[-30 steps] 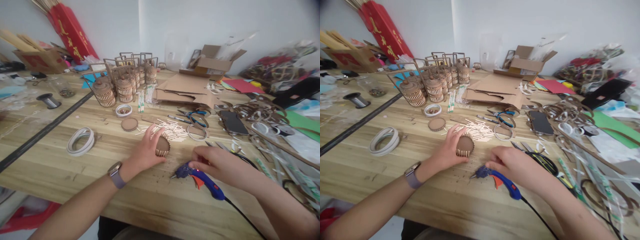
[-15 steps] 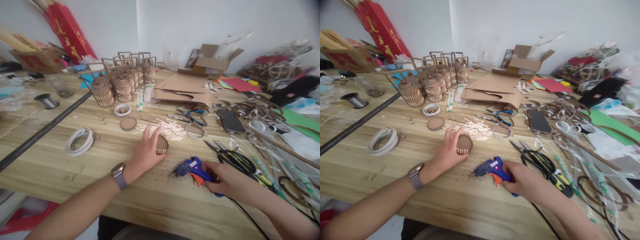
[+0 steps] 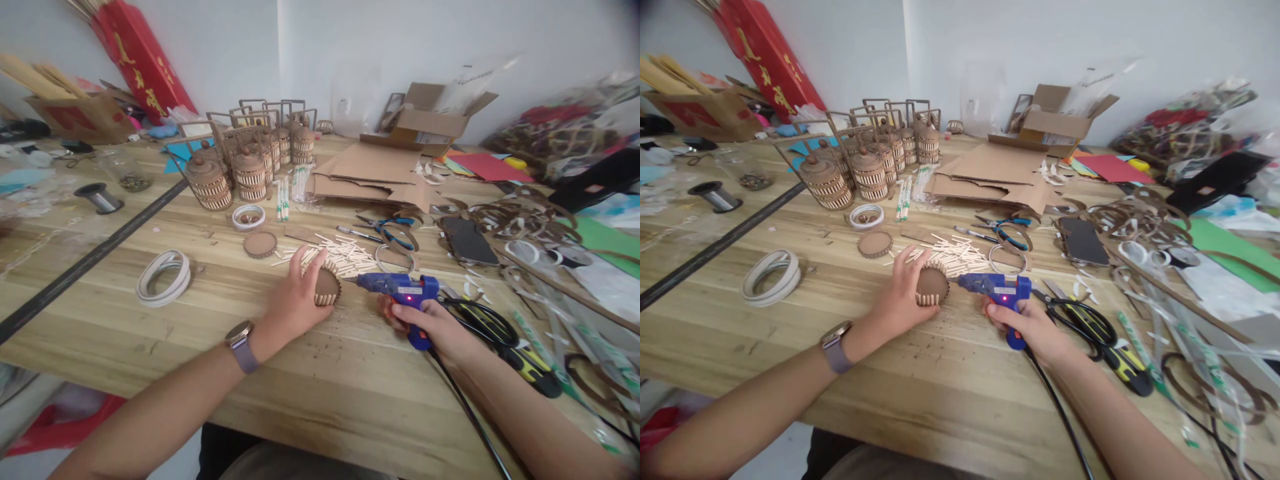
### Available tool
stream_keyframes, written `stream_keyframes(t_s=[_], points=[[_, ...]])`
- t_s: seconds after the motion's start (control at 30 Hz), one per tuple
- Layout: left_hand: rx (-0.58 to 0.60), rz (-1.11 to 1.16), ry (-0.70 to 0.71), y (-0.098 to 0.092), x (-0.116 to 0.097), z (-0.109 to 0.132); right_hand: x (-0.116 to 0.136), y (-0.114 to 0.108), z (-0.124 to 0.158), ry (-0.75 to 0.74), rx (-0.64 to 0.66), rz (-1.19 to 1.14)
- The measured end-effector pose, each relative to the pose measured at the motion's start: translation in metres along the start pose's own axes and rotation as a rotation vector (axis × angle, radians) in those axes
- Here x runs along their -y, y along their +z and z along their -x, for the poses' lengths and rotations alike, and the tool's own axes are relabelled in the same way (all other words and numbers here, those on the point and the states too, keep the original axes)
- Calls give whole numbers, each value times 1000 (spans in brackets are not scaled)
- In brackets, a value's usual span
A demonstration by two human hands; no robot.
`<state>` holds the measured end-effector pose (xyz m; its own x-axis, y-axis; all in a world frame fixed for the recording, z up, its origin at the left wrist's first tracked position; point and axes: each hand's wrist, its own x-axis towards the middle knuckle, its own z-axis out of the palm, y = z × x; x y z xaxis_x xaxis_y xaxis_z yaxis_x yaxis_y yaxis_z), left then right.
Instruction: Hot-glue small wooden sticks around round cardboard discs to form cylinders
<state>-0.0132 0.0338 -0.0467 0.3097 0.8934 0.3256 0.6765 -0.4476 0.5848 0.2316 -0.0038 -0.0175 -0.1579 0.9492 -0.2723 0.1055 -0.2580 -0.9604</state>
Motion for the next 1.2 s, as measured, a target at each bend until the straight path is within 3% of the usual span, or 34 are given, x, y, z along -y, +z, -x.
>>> stream_keyframes(t_s=[0.07,0.2,0.57,0.7,1.2], points=[[2,0,5,0,0,0,-3,-1,0,5,-50,168],[3,-7,9,-1,0,0,-6,-2,4,-59,-30,377],[-2,-2,6,-1,0,0,-2,0,7,-262,65,648],[10,-21,-11,-2,-1,-1,-3,1,6,-325,70,708],[9,-3,8,-3,-2,0,-2,6,6,-282,64,732]])
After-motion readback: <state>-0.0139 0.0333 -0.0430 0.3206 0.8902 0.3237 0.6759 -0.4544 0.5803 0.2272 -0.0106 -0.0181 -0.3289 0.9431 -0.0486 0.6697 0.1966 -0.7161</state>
